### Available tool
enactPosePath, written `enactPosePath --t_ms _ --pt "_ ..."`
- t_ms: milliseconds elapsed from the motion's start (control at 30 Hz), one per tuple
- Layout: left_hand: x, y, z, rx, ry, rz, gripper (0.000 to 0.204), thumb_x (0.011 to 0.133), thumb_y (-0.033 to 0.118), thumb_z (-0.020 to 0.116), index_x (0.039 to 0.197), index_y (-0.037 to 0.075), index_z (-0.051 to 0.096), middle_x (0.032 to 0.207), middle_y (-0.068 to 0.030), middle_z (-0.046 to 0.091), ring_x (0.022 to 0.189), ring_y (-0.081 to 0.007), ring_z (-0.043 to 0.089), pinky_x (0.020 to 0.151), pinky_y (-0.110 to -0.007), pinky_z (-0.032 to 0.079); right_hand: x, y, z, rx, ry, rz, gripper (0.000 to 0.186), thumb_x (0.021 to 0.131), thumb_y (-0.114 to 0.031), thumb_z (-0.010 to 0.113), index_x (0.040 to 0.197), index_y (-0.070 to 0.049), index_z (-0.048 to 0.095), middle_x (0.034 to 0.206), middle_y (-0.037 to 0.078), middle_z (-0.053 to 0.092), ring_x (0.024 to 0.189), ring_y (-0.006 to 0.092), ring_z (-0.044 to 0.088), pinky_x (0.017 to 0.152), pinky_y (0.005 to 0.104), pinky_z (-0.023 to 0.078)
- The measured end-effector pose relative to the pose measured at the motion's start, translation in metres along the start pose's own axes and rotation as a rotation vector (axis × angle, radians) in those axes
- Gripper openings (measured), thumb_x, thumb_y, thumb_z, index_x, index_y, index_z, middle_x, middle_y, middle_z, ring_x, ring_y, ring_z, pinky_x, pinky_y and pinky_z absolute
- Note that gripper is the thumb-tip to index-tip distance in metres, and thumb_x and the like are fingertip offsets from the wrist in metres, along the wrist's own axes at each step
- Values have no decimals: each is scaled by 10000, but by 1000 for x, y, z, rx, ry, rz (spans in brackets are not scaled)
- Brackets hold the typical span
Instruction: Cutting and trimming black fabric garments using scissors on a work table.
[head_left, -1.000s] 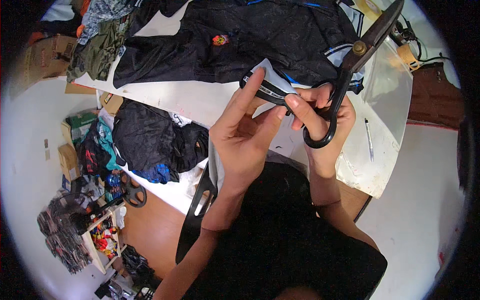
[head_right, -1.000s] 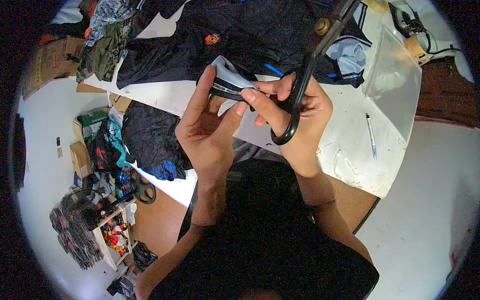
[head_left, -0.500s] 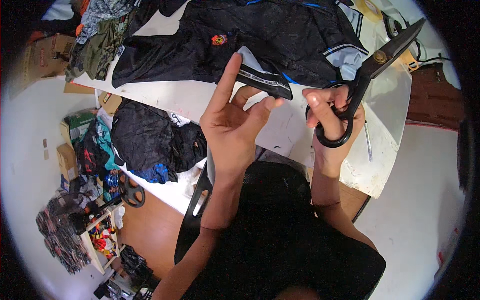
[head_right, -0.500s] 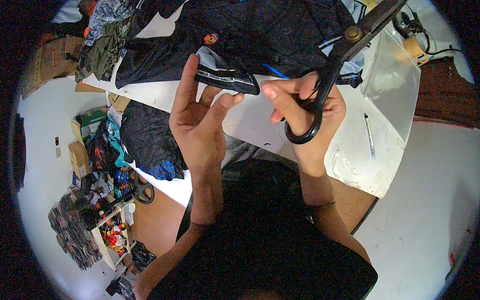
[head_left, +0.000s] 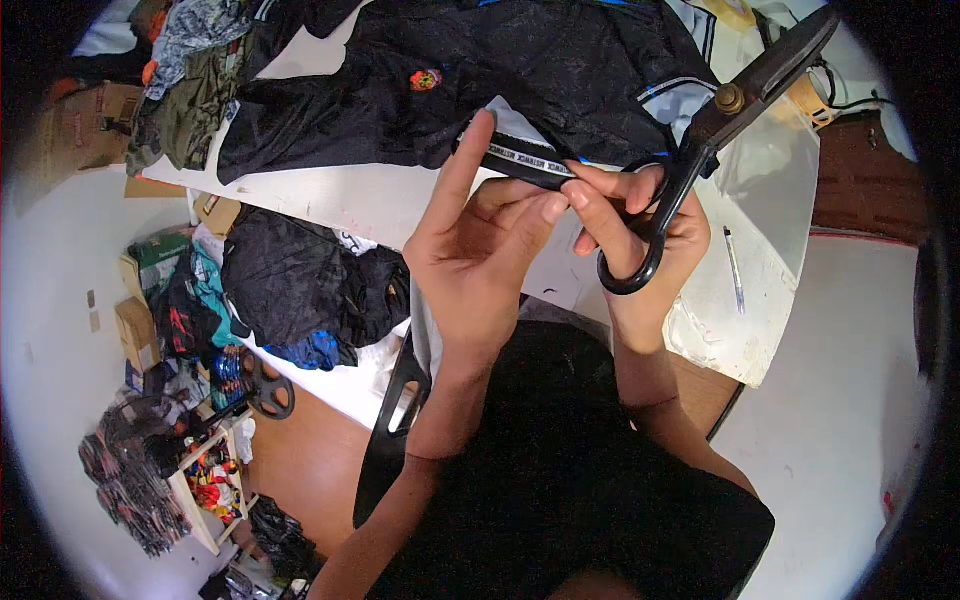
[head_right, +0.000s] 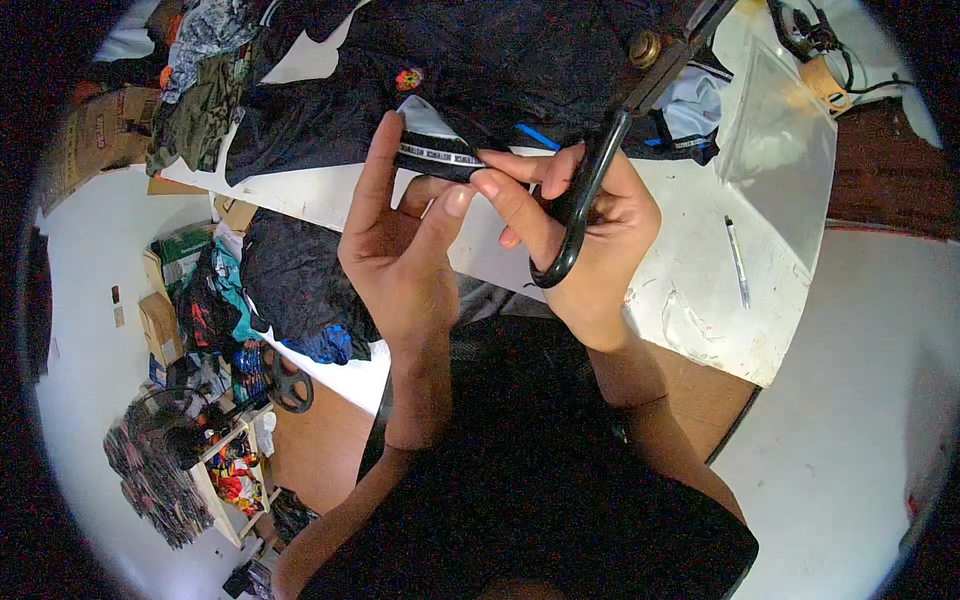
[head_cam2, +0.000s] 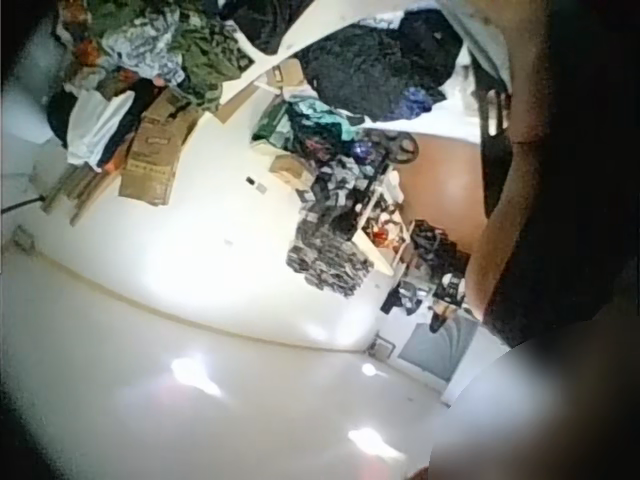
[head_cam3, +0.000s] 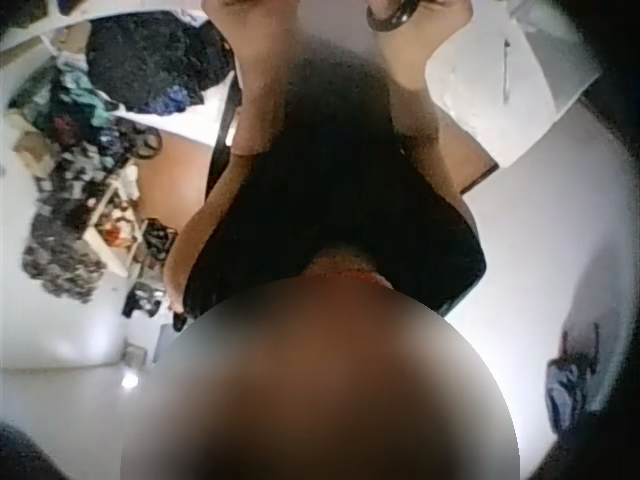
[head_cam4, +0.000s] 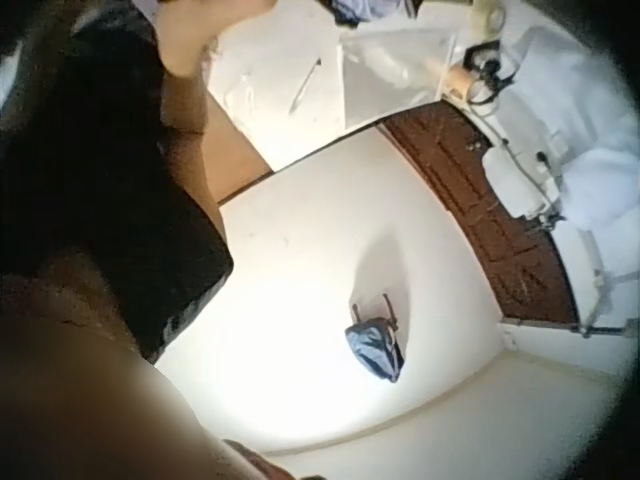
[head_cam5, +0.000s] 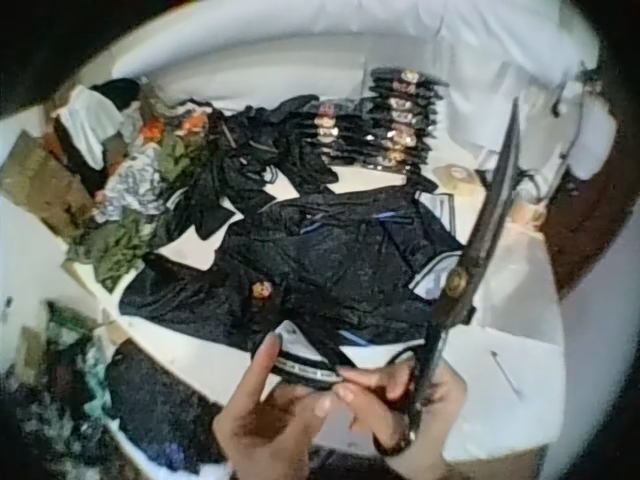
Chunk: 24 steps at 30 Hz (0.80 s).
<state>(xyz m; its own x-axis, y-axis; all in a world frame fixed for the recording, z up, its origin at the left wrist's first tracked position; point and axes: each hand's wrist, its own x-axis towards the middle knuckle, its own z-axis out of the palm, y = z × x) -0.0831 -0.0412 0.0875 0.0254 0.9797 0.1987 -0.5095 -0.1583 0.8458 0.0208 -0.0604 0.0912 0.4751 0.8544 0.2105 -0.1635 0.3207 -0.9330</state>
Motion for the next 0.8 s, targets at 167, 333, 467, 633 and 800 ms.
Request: enactPosePath --t_ms 167,333,467,633,800 --pt "1 -3 -1 100 30 34 570 745 -158 603 1274 -69 412 1086 -130 569 855 -113 581 773 -244 505 1 0 -4 4 48 41 265 733 53 690 750 -37 442 783 195 658 512 95 561 433 192 434" --pt "3 -6 -3 72 37 50 544 741 -179 577 1255 -70 434 1085 -110 546 835 -107 566 763 -250 510 3 -1 -8 68 10 65 269 744 37 683 733 -52 429 774 190 659 490 97 556 423 191 425" --pt "6 -7 -13 49 5 59 461 735 -185 562 1176 -58 516 1042 -97 554 855 -109 562 706 -218 500 4 -3 -12 100 -31 131 278 750 18 681 719 -66 418 763 185 660 459 97 541 413 187 413" --pt "6 -11 -16 21 34 -9 411 731 -176 581 1120 -45 562 1004 -72 551 877 -109 558 695 -202 489 4 -4 -11 124 -52 178 269 747 15 683 714 -64 428 766 188 659 452 94 534 415 188 413" --pt "6 -16 -7 -103 41 -79 428 720 -160 619 1127 -48 554 1077 -80 541 905 -120 561 785 -235 504 0 -5 -8 105 -98 174 272 740 33 680 694 -58 428 769 191 655 469 89 539 411 189 422"
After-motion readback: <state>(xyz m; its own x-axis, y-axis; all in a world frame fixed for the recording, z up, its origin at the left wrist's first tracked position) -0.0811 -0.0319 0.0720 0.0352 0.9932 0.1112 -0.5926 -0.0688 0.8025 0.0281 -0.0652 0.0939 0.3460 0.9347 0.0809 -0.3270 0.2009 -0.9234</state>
